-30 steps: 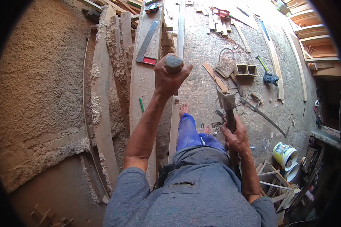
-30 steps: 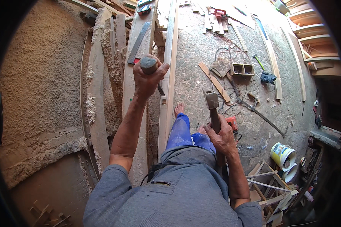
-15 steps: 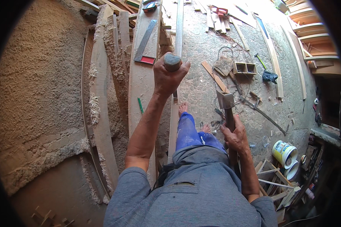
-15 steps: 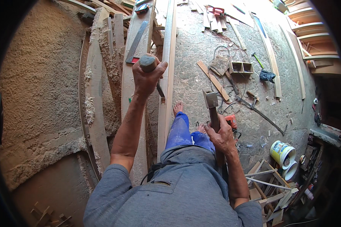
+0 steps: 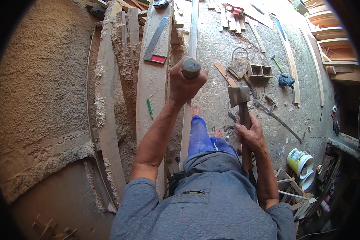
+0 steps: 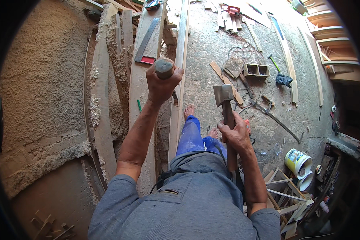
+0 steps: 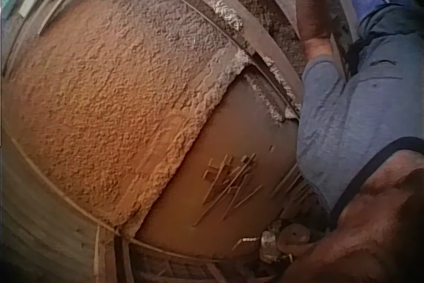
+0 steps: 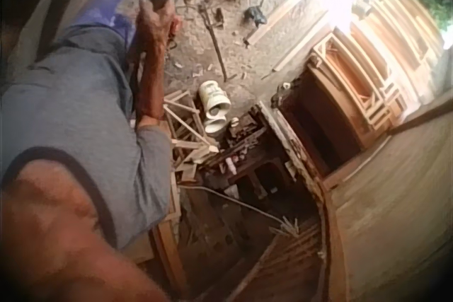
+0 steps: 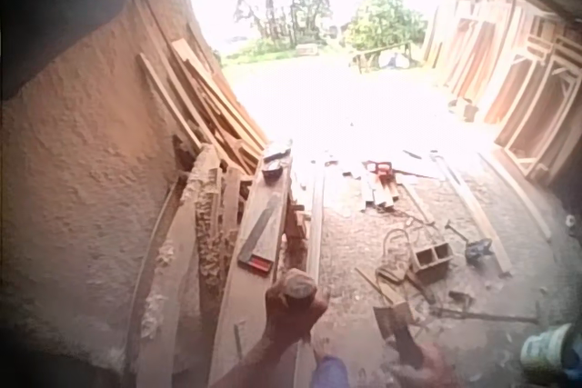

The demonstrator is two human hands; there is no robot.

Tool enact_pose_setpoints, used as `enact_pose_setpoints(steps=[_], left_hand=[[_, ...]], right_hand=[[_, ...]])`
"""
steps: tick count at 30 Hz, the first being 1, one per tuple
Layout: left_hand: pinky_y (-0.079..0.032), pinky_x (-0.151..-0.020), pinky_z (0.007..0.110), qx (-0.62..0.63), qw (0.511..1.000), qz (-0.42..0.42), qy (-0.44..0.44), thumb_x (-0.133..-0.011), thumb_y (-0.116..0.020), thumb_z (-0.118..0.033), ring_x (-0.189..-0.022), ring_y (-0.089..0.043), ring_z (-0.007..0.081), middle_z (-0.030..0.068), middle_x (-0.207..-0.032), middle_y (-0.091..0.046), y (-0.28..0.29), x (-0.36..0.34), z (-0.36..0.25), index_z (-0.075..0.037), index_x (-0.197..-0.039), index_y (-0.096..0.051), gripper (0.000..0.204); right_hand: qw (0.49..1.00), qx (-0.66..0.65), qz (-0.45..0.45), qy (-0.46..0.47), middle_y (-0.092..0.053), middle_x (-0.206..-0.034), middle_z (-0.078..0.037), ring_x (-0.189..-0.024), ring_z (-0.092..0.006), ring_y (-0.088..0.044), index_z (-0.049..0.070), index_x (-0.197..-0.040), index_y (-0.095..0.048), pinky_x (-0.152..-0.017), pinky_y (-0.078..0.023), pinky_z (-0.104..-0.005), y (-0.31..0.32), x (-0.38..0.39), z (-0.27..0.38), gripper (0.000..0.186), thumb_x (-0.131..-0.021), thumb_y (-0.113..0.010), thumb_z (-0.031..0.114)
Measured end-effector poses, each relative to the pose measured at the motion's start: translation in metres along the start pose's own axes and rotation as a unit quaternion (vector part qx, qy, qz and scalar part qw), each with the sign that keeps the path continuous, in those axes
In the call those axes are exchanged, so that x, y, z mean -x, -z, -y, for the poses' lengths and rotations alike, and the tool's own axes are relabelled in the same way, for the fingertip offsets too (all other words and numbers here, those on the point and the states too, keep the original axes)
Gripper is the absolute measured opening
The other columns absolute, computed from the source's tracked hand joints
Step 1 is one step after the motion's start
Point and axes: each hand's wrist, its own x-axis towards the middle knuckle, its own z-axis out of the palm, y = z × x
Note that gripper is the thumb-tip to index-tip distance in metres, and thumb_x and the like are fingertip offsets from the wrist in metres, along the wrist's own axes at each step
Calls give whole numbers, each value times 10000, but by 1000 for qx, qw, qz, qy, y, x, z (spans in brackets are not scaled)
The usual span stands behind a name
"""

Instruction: The person uses a chisel and mallet to carve a groove along a marked line on a long wooden plank. They repeatedly position the chisel and strike it with the mallet to remove wood shavings.

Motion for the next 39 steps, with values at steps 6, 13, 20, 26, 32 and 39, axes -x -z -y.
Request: enact_pose_setpoints(steps=[6,13,20,26,32,39], left_hand=[[-510,-604,292,-5,999,-44,12,-789,-794,-64,-661,-590,71,11,-696,-621,4,-2,10,-55,-779,-573,221],[-515,-622,301,-16,999,-39,19,-769,-805,-78,-674,-586,80,16,-713,-619,0,-3,9,-49,-798,-587,222],[-514,-605,293,-39,999,-33,-2,-761,-797,-77,-669,-590,75,21,-703,-627,-6,-2,3,-46,-802,-601,202],[-523,-613,298,-48,998,-38,-1,-763,-784,-70,-670,-607,88,35,-708,-640,-5,-3,5,-34,-832,-627,176],[-565,-732,321,-28,999,-21,-38,-763,-817,-86,-834,-709,137,76,-912,-753,-9,0,7,-16,-1041,-719,303],[-514,-633,317,-52,997,-36,35,-787,-740,-89,-660,-606,116,47,-697,-637,-7,-38,33,-20,-805,-606,151]], right_hand=[[987,-143,-1,79,-591,-865,-27,-612,-81,-591,32,-1372,-490,-546,-539,-251,-30,-1,35,534,-906,-734,128],[950,218,-33,220,-587,-844,-66,-697,-201,-637,23,-1405,-482,-676,-549,-351,-30,-10,77,562,-919,-734,152],[873,286,-72,387,-695,-974,-222,-793,-304,-703,38,-1415,-485,-719,-551,-436,-43,4,163,578,-904,-739,126],[779,263,-154,547,-605,-816,-49,-672,-155,-589,49,-1322,-522,-582,-478,-311,-55,3,219,406,-964,-703,106],[798,488,48,351,-673,-798,-233,-729,-415,-710,-7,-1330,-477,-646,-540,-550,-38,-37,155,439,-929,-638,68],[787,351,-131,490,-685,-781,-105,-664,-216,-700,33,-1295,-584,-559,-514,-341,-39,10,245,407,-935,-724,161]])
